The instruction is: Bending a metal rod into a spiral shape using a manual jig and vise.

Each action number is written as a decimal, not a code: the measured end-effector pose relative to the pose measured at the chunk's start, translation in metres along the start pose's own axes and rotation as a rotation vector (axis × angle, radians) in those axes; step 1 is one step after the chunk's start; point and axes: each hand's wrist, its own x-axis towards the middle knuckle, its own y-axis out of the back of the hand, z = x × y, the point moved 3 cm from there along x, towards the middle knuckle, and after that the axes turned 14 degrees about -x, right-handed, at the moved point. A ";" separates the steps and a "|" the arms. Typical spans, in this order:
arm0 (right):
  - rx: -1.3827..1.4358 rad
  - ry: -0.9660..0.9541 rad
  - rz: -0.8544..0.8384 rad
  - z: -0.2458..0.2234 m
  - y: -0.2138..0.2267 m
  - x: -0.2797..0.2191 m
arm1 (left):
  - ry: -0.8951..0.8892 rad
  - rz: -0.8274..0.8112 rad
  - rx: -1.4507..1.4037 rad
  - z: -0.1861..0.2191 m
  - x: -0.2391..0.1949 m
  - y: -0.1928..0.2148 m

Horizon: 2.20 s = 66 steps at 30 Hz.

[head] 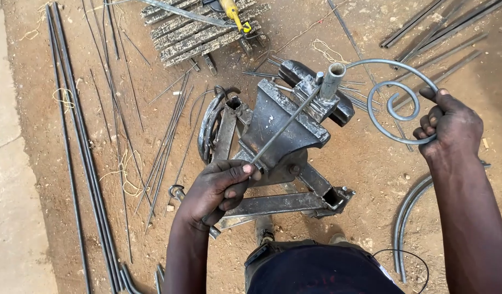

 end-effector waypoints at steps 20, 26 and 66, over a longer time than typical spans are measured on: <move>0.038 -0.011 -0.041 -0.004 0.002 0.005 | -0.088 0.075 0.038 -0.017 -0.004 -0.010; 0.015 -0.001 0.018 -0.005 0.005 0.003 | -0.038 0.011 0.054 0.000 0.014 -0.007; 0.026 0.010 0.011 0.018 0.022 0.025 | -0.052 0.017 0.029 -0.002 0.039 -0.016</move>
